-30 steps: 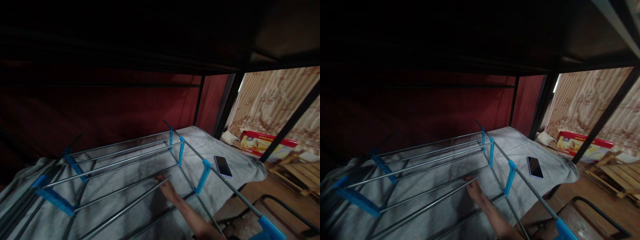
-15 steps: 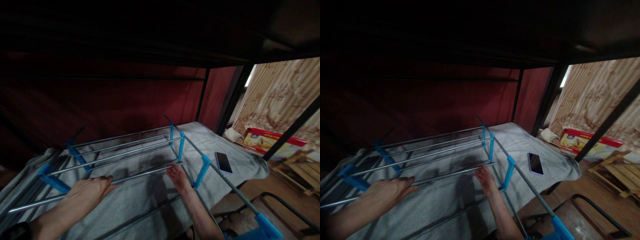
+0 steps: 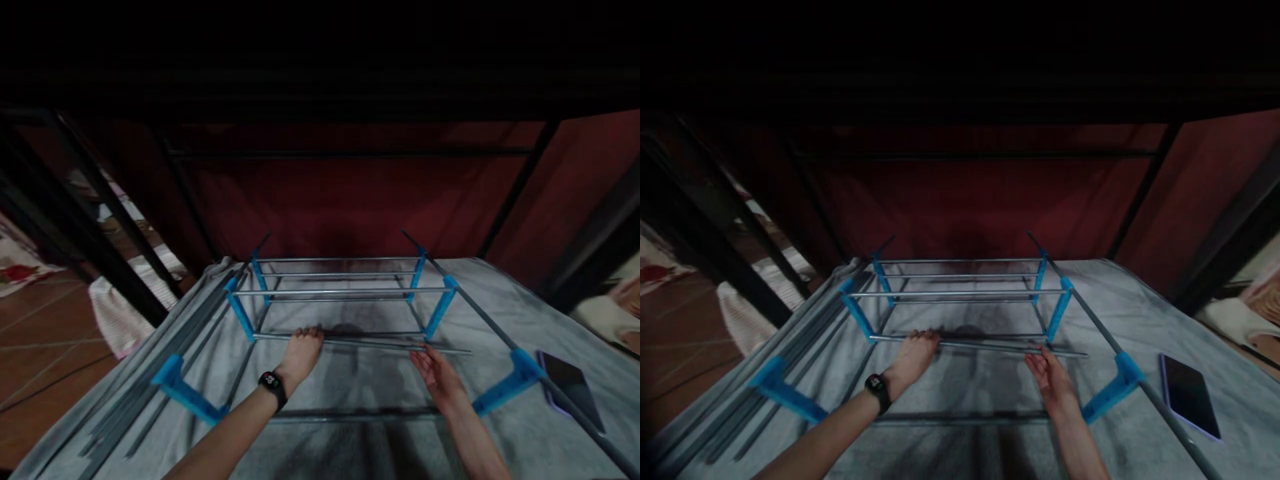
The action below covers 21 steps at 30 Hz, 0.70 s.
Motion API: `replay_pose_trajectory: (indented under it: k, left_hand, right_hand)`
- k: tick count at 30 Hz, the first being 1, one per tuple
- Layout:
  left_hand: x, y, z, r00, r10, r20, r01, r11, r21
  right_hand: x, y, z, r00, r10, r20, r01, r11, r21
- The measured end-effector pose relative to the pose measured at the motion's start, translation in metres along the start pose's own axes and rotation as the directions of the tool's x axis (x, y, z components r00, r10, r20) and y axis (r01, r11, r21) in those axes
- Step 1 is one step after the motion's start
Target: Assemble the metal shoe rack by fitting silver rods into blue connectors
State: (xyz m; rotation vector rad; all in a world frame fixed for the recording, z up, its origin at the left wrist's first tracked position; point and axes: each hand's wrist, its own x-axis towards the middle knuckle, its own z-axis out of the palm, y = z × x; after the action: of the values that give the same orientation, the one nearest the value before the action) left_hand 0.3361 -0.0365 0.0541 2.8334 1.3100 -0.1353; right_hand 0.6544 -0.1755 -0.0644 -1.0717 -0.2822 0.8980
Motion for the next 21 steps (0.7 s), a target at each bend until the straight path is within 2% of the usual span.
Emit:
replay_pose_trajectory:
  k: [4, 12, 21]
  left_hand:
    - [0.003, -0.014, 0.011, 0.998, 0.000, -0.066, 0.000, 1.000, -0.008]
    - [0.010, -0.036, 0.009, 0.993, -0.072, -0.093, 0.070, 0.997, -0.031]
    - [0.009, -0.039, 0.017, 0.989, -0.094, -0.111, 0.087, 0.994, -0.063]
  right_hand:
    - [-0.003, 0.004, 0.006, 0.999, 0.053, -0.010, -0.053, 0.998, -0.021]
    - [-0.009, 0.002, 0.037, 0.992, 0.129, -0.002, -0.128, 0.986, 0.107]
    - [-0.008, -0.009, 0.041, 0.991, 0.135, -0.021, -0.133, 0.988, 0.083]
